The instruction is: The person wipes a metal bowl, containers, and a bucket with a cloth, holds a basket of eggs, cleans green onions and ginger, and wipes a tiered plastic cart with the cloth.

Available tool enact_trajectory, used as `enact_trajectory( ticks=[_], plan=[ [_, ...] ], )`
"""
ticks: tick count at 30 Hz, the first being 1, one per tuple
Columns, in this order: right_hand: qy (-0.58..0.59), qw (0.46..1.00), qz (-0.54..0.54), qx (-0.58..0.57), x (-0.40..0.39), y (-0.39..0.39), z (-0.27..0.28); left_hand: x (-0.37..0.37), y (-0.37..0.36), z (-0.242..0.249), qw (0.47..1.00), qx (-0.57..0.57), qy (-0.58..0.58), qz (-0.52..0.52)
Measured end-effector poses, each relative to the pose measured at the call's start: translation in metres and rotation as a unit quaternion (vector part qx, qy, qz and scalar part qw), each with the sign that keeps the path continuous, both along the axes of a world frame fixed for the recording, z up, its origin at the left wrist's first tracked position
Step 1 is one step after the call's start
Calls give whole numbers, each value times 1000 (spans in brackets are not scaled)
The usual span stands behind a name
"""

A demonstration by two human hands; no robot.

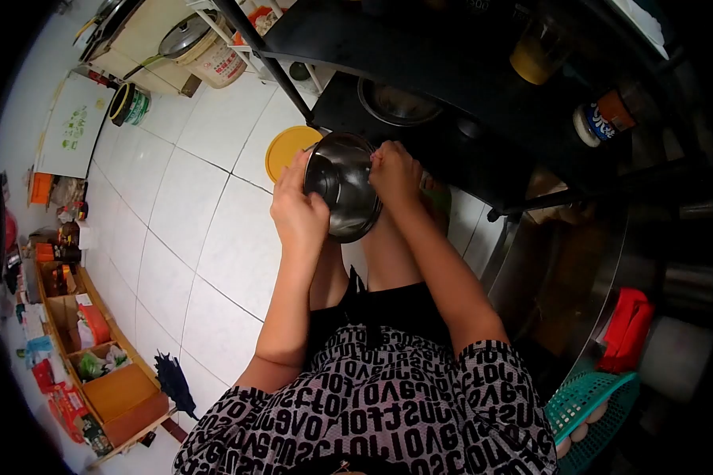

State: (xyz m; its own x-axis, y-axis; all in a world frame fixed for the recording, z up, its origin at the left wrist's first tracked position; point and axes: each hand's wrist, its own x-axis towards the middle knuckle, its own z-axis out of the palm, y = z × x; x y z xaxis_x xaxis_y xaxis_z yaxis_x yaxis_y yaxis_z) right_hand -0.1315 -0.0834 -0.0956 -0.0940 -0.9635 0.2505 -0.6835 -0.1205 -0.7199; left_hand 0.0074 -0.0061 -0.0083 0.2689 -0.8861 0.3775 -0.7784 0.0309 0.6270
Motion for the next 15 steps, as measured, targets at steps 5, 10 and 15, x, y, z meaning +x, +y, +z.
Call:
enact_trajectory(
  ticks=[5,10,15],
  plan=[
    [-85,952,-17,295,-26,-5,-3,-3,0,1,1000,-3,-8,3],
    [-53,909,78,406,-30,22,17,-3,-1,-4,997,-7,-75,5],
    [79,946,79,303,-22,37,12,-5,3,2,1000,-1,-21,-9]
  ],
)
